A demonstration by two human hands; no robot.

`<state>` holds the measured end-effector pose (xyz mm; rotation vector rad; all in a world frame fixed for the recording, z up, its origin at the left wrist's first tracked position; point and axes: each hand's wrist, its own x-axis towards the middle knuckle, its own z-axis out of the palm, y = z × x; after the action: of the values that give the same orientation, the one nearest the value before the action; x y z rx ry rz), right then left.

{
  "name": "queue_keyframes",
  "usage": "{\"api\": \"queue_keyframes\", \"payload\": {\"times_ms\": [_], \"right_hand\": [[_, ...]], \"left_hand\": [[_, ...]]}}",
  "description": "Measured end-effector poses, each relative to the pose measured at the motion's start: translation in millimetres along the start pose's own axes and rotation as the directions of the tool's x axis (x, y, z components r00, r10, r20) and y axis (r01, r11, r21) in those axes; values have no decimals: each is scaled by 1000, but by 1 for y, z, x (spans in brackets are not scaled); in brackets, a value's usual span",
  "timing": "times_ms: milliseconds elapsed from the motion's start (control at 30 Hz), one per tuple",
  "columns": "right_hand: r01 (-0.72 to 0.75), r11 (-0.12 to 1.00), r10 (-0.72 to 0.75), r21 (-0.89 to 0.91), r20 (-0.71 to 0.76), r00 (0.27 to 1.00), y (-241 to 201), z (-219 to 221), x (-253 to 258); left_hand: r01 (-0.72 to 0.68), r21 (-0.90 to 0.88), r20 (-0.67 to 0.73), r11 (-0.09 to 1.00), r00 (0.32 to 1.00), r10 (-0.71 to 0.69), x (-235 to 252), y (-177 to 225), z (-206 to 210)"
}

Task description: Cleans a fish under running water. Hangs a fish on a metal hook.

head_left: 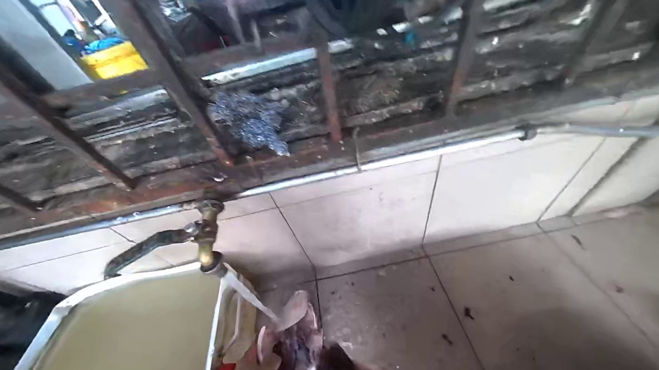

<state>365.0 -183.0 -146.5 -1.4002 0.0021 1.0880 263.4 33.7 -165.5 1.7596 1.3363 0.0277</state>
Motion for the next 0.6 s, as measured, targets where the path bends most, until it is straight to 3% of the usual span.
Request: {"api": "queue_keyframes", "payload": {"times_ms": [67,133,200,233,267,367,467,533,567,600], "right_hand": [[43,958,-48,-285,-10,999,-20,27,45],[72,847,-38,-527,75,996,-27,48,68],[311,593,-88,-743,324,942,-20,50,69],[390,516,-115,-763,389,914,-14,44,66],[399,510,-131,-762,390,911,-15,38,66],[268,672,-116,-690,260,959,-29,34,68],[353,440,12,-826,398,917,-51,40,68],[352,290,108,-890,395,912,-70,33,72],[314,310,88,-897,356,930,-73,29,76],[272,406,37,-872,313,949,-68,27,79]], "left_hand": [[25,-90,51,996,998,-20,-2,1,0],[47,-162,102,986,994,-31,-8,5,2],[27,-177,106,984,994,-8,-4,9,0],[30,-168,111,985,994,-12,-3,8,-4],[37,-139,119,990,993,-21,-2,7,-8],[55,-62,160,997,986,-45,-4,7,-2],[66,-102,125,993,991,-53,-2,8,-1],[67,-128,124,989,991,-51,-3,5,-8],[53,-139,124,989,992,-35,-2,5,-8],[32,-143,120,989,993,-15,-1,4,-5]]}}
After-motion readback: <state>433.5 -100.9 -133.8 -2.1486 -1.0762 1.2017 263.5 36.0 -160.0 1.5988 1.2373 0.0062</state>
